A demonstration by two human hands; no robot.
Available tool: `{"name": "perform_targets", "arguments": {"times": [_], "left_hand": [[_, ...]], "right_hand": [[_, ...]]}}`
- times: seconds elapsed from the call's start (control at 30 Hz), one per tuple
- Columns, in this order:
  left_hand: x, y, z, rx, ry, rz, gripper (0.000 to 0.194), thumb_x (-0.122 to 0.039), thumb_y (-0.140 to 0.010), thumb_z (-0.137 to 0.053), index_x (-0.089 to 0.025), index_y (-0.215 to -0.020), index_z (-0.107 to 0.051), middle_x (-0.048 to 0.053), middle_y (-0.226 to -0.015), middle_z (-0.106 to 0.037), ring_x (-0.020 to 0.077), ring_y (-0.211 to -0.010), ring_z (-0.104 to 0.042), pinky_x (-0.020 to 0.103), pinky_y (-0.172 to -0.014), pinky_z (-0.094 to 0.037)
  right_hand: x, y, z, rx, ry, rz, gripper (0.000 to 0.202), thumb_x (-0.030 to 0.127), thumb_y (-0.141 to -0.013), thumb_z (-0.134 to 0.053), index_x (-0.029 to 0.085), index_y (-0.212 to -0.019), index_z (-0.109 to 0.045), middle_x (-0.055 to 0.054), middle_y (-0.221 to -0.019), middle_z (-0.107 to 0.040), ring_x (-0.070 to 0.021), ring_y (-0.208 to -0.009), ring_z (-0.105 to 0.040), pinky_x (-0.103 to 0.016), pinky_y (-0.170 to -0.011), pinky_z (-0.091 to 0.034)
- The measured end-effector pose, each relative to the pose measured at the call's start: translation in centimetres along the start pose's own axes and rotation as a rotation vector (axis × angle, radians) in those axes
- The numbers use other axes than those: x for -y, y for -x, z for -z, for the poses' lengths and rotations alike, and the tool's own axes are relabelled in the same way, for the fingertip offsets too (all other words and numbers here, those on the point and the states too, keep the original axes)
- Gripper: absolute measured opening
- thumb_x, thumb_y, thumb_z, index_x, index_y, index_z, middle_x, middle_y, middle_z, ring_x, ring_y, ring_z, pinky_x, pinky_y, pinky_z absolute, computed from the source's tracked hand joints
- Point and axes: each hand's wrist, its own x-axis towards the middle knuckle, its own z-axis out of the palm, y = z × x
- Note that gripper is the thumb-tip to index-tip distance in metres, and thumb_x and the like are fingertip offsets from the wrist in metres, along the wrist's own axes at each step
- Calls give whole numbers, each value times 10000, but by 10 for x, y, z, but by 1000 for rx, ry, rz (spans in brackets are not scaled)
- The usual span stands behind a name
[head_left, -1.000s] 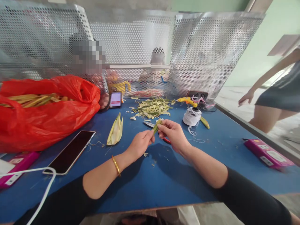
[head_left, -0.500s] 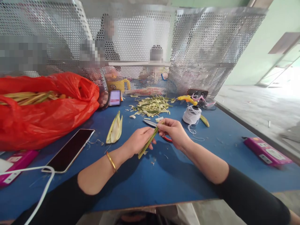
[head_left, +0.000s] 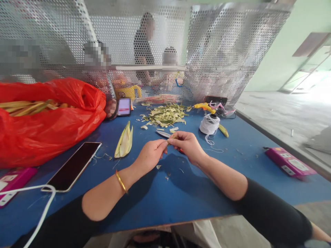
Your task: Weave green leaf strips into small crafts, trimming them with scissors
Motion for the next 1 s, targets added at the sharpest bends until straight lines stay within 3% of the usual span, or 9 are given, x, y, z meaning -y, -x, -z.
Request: {"name": "perform_targets", "arguments": {"times": [0.13,0.27,0.4,0.47,0.53,0.63,0.7,0.83,1.0], "left_hand": [[-2,0,5,-33,-244,-158,288,-274,-862,-444,-202,-605,-550,-7,-566,-533,144,-582,-485,251,-586,-323],[-1,-4,9,8,-271,-99,252,-246,-845,-440,-202,-647,-590,-18,-548,-506,136,-555,-462,250,-564,-300],[-2,-6,11,33,35,112,236,-282,-833,-447,-178,-661,-572,-35,-548,-449,96,-488,-384,214,-497,-275],[-4,-6,12,36,175,217,216,-280,-821,-462,-167,-662,-556,-37,-559,-447,78,-473,-365,194,-471,-255],[-5,-6,12,32,249,269,194,-277,-807,-483,-161,-669,-554,-36,-569,-452,67,-465,-357,183,-449,-229],[-4,-7,11,47,303,289,178,-277,-792,-505,-156,-671,-556,-38,-569,-446,60,-456,-348,176,-425,-205],[-2,-7,10,75,314,296,176,-266,-790,-503,-152,-668,-560,-38,-567,-446,59,-454,-349,173,-416,-205],[0,-7,8,112,319,316,179,-247,-793,-494,-147,-661,-562,-37,-560,-450,56,-451,-353,167,-406,-212],[2,-7,7,125,334,310,173,-253,-779,-535,-140,-653,-572,-35,-554,-461,53,-447,-359,162,-395,-212]], "right_hand": [[-2,0,-1,49,-3,3,260,391,-619,-734,173,-607,-593,33,-536,-555,-72,-478,-404,-216,-440,-284],[5,-8,13,101,242,94,212,380,-689,-680,170,-695,-645,20,-566,-584,-93,-509,-468,-233,-496,-357],[31,-9,61,-199,593,355,213,302,-726,-657,157,-876,-701,-28,-745,-664,-131,-651,-550,-277,-622,-412],[39,-3,91,-319,771,322,174,298,-739,-642,161,-820,-712,-16,-669,-642,-127,-593,-520,-281,-587,-380],[37,8,117,-350,970,188,110,277,-703,-659,181,-721,-711,8,-571,-601,-119,-526,-484,-275,-543,-340],[17,24,139,-164,1068,8,60,255,-662,-663,205,-654,-696,18,-572,-615,-126,-529,-518,-255,-528,-355],[1,31,142,-53,1029,-36,83,272,-684,-648,204,-704,-691,10,-644,-644,-138,-593,-563,-246,-561,-398],[-18,33,135,-98,1172,-37,45,240,-712,-625,206,-706,-652,-8,-740,-638,-149,-669,-565,-246,-598,-395],[-19,34,131,-83,1252,20,81,191,-766,-554,198,-690,-581,-40,-814,-639,-157,-685,-552,-263,-603,-368]]}}
